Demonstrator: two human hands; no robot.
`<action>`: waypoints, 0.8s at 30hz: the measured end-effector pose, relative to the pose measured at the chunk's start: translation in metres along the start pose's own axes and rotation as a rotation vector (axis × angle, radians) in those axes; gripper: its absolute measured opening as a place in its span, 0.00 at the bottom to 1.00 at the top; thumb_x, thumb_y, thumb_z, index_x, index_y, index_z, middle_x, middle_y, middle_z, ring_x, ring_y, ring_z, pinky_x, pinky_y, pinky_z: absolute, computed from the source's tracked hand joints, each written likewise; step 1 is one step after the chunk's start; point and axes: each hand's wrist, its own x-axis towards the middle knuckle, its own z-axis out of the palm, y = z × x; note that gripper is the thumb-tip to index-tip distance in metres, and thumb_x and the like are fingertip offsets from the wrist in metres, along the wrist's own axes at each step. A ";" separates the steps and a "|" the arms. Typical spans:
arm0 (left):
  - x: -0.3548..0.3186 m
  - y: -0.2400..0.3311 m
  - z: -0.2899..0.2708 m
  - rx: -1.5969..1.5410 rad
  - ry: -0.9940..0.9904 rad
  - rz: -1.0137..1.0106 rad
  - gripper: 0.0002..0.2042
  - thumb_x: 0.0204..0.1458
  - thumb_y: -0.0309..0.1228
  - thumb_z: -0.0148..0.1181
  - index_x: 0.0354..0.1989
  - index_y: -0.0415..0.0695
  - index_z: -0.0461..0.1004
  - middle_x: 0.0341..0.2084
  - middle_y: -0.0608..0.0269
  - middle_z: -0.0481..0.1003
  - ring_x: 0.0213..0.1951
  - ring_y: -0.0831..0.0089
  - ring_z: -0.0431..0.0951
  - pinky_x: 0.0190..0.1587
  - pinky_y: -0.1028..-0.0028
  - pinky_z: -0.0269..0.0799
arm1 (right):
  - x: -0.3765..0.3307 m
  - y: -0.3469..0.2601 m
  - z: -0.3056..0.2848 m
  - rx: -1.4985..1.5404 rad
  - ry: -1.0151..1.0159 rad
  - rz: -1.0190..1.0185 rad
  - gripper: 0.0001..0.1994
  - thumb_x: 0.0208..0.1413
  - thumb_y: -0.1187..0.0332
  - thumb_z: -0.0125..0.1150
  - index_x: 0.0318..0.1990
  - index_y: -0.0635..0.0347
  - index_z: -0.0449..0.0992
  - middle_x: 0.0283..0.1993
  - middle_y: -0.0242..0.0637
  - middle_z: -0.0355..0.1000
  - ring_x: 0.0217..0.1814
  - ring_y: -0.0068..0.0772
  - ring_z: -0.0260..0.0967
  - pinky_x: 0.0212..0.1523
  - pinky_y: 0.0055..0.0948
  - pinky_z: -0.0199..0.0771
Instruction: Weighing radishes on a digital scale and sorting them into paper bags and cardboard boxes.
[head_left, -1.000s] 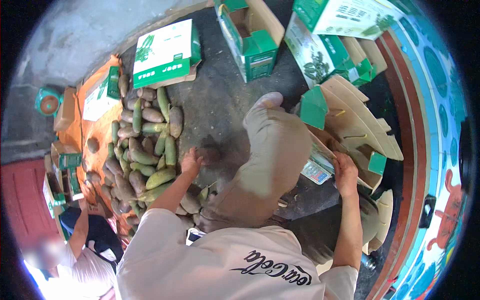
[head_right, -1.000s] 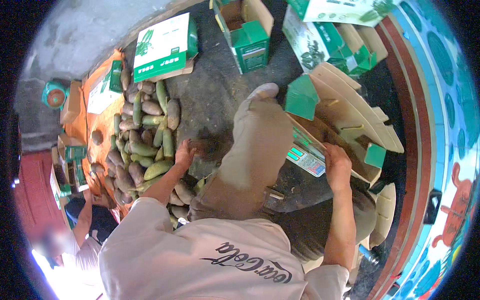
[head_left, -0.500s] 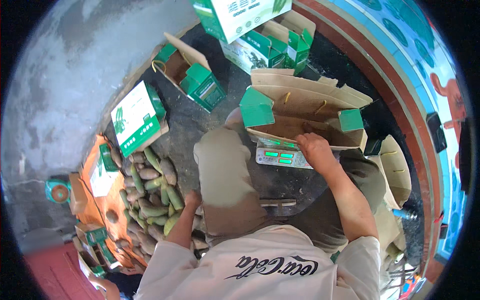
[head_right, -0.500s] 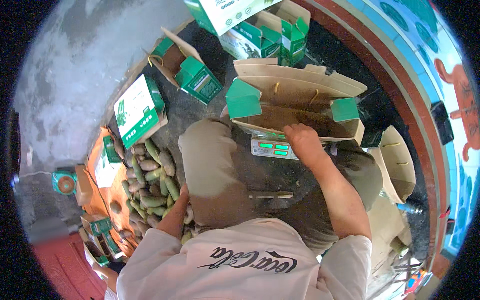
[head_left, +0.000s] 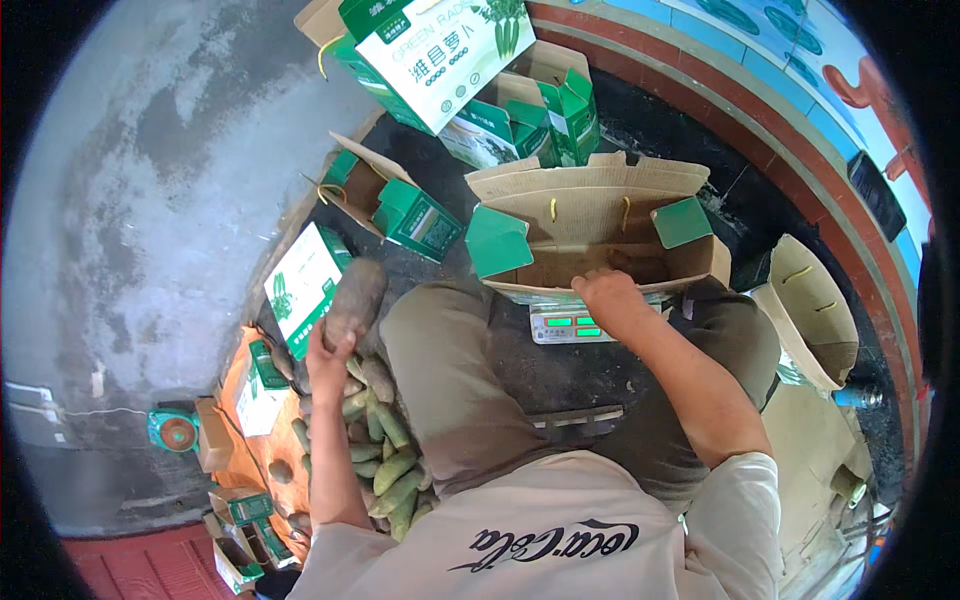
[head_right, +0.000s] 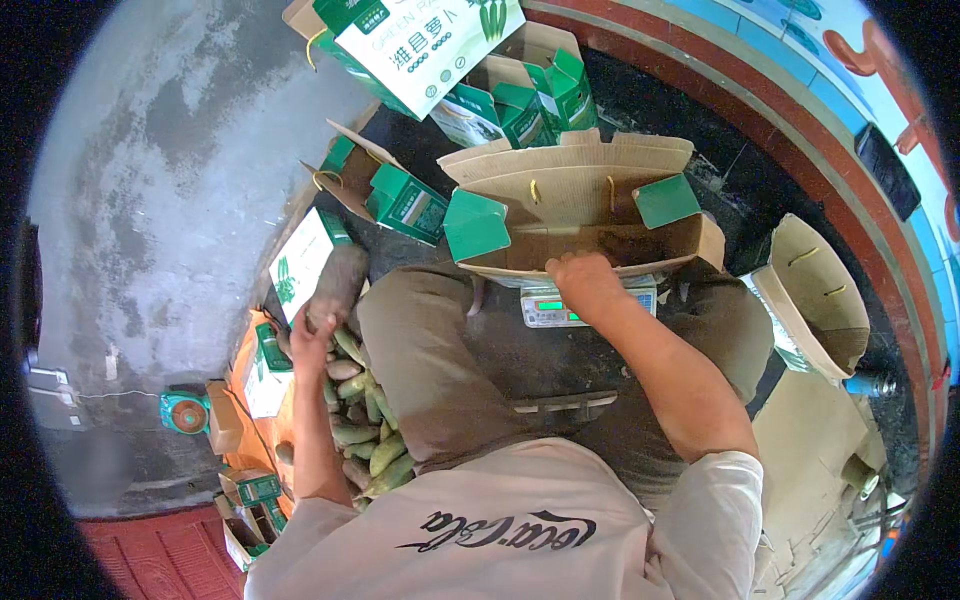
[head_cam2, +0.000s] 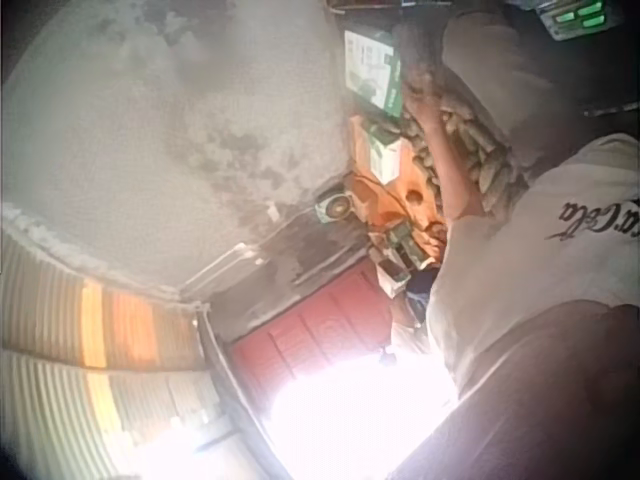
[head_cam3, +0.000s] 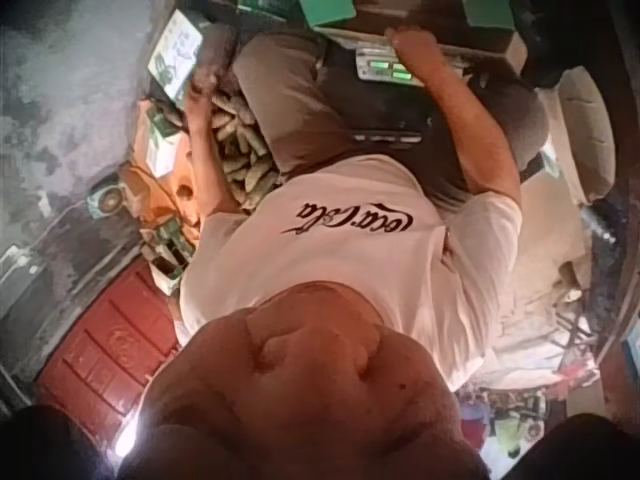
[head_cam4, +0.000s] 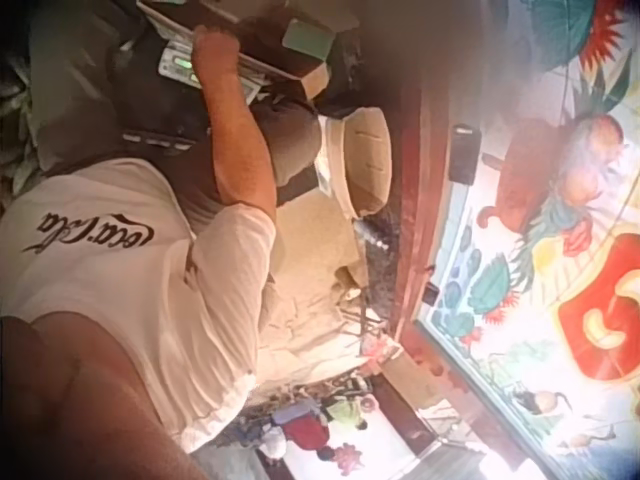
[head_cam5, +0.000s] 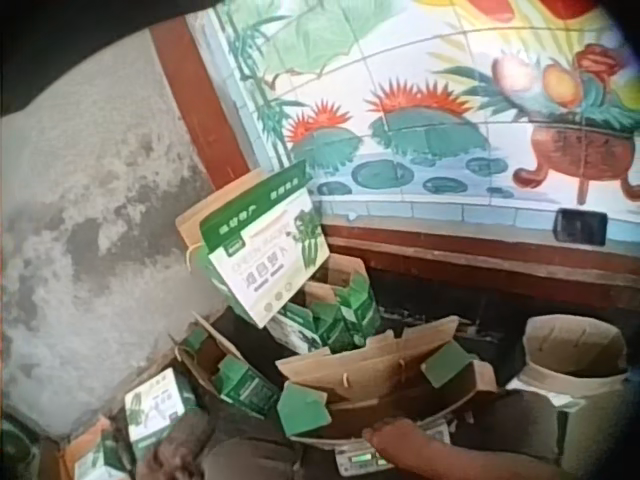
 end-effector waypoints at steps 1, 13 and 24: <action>0.006 0.026 0.006 -0.026 -0.048 0.020 0.28 0.45 0.25 0.61 0.55 0.33 0.59 0.45 0.53 0.70 0.47 0.69 0.69 0.52 0.74 0.62 | -0.001 0.002 0.001 0.000 -0.003 -0.002 0.09 0.42 0.73 0.55 0.35 0.58 0.72 0.33 0.40 0.72 0.39 0.39 0.71 0.36 0.36 0.71; 0.029 0.140 0.173 0.333 -0.631 0.531 0.29 0.40 0.34 0.65 0.53 0.41 0.63 0.47 0.50 0.68 0.51 0.54 0.67 0.53 0.66 0.62 | 0.001 0.007 0.008 -0.019 0.099 -0.039 0.06 0.45 0.70 0.51 0.30 0.56 0.74 0.27 0.40 0.75 0.33 0.39 0.73 0.33 0.36 0.71; 0.007 0.152 0.216 0.527 -0.683 0.621 0.25 0.46 0.31 0.58 0.55 0.45 0.61 0.51 0.48 0.66 0.52 0.53 0.66 0.56 0.62 0.59 | 0.004 0.012 0.004 -0.024 0.062 -0.089 0.07 0.44 0.72 0.51 0.31 0.57 0.73 0.28 0.41 0.74 0.33 0.40 0.73 0.33 0.35 0.72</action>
